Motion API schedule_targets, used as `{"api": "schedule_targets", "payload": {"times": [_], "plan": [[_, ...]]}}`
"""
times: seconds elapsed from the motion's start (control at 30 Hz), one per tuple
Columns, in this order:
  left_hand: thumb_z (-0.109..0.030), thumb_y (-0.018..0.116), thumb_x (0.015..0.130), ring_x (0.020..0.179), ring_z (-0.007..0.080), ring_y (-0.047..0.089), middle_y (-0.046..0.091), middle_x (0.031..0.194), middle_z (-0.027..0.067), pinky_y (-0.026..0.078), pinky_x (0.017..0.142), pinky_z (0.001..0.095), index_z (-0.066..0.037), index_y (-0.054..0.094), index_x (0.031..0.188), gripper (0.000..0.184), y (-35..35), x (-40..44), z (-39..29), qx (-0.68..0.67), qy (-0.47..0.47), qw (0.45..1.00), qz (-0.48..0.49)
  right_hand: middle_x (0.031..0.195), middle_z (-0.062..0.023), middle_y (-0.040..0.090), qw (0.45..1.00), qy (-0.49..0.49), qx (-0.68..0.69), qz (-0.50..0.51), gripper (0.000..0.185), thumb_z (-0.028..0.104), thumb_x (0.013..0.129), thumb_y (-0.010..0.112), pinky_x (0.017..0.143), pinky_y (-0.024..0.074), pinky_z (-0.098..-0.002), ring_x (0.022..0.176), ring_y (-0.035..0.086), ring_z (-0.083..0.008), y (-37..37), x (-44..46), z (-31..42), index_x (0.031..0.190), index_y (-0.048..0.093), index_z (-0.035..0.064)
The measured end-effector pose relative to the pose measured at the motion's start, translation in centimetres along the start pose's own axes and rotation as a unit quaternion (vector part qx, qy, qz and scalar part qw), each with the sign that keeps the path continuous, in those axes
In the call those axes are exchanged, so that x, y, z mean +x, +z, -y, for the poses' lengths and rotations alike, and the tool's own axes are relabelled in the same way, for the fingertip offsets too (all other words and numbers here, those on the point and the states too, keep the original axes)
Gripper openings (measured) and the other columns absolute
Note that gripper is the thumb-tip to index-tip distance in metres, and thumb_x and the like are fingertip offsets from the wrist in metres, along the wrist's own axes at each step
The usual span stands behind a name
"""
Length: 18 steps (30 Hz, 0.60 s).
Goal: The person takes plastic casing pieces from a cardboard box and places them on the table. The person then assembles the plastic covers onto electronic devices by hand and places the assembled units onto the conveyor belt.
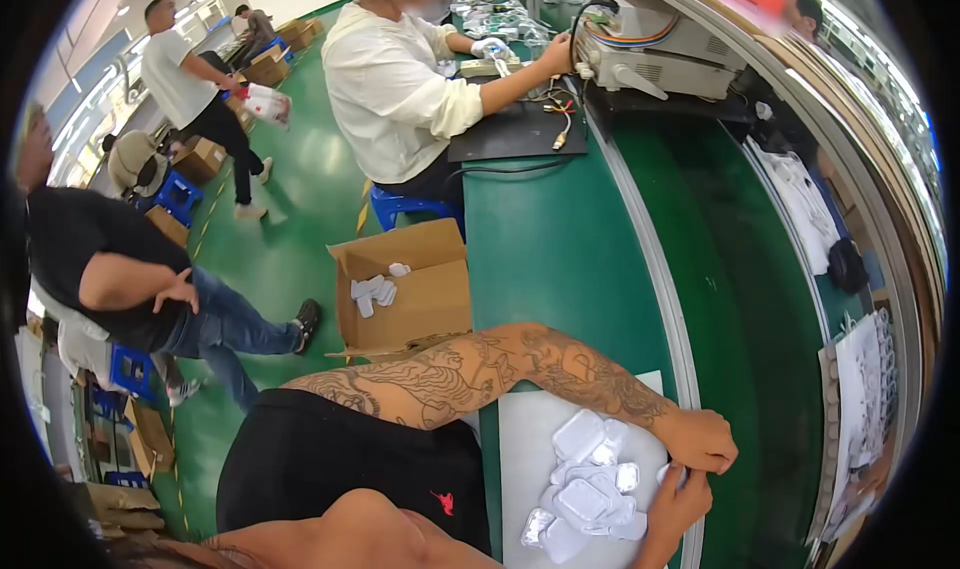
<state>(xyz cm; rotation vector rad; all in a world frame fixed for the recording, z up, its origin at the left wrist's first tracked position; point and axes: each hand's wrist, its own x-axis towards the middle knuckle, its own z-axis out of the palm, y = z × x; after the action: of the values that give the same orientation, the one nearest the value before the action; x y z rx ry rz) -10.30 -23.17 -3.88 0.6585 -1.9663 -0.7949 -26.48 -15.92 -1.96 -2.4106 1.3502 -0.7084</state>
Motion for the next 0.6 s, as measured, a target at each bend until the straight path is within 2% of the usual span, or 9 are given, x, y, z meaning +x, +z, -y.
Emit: {"api": "schedule_targets", "payload": {"times": [0.2,0.3,0.4,0.5,0.6], "plan": [[-0.023,0.057,0.092,0.074,0.0294,0.074,0.078,0.079,0.0074,0.059,0.069,0.0422,-0.01,0.077,0.084,0.026,-0.2,0.0,-0.5,0.0,-0.026,1.0,0.015,0.093,-0.0262,0.073,1.0,0.005,-0.017,0.0,0.031,0.025,0.096,0.066,0.073,0.0527,-0.0533,0.083,0.07,-0.0472,0.3,-0.3,-0.6,0.11,0.071,-0.0027],[-0.023,0.057,0.091,0.074,0.0285,0.075,0.078,0.079,0.0064,0.059,0.068,0.0415,-0.01,0.078,0.083,0.026,0.1,0.1,-0.3,-0.005,-0.029,0.999,0.015,0.094,-0.0217,0.076,0.997,0.015,-0.077,0.02,0.036,0.043,0.1,0.068,0.067,0.0554,-0.0499,0.074,0.071,-0.0395,-1.2,0.1,1.1,0.113,0.078,0.0107],[-0.023,0.059,0.09,0.074,0.0279,0.075,0.078,0.079,0.0053,0.059,0.067,0.0409,-0.011,0.078,0.081,0.024,0.4,0.3,-0.1,-0.001,-0.036,0.999,0.016,0.088,-0.0189,0.076,0.997,0.0,-0.071,0.015,0.038,0.042,0.101,0.065,0.065,0.054,-0.0499,0.069,0.069,-0.0402,-1.2,-0.2,0.9,0.112,0.078,0.0075],[-0.024,0.06,0.089,0.074,0.0275,0.075,0.078,0.079,0.0045,0.059,0.066,0.0407,-0.012,0.078,0.08,0.023,0.3,0.6,0.2,-0.001,-0.047,0.999,0.02,0.09,-0.0214,0.075,0.998,0.002,-0.063,0.02,0.038,0.038,0.102,0.064,0.066,0.0541,-0.0477,0.073,0.068,-0.041,-1.4,0.0,1.5,0.111,0.077,0.0034],[-0.025,0.062,0.088,0.074,0.0278,0.075,0.078,0.078,0.0043,0.058,0.066,0.041,-0.012,0.078,0.08,0.022,0.8,0.2,0.3,-0.014,-0.049,0.999,0.013,0.092,-0.0246,0.074,0.999,-0.002,-0.032,-0.019,0.039,0.037,0.102,0.065,0.069,0.054,-0.0484,0.078,0.069,-0.0412,-1.8,0.0,3.3,0.11,0.077,0.0009]]}}
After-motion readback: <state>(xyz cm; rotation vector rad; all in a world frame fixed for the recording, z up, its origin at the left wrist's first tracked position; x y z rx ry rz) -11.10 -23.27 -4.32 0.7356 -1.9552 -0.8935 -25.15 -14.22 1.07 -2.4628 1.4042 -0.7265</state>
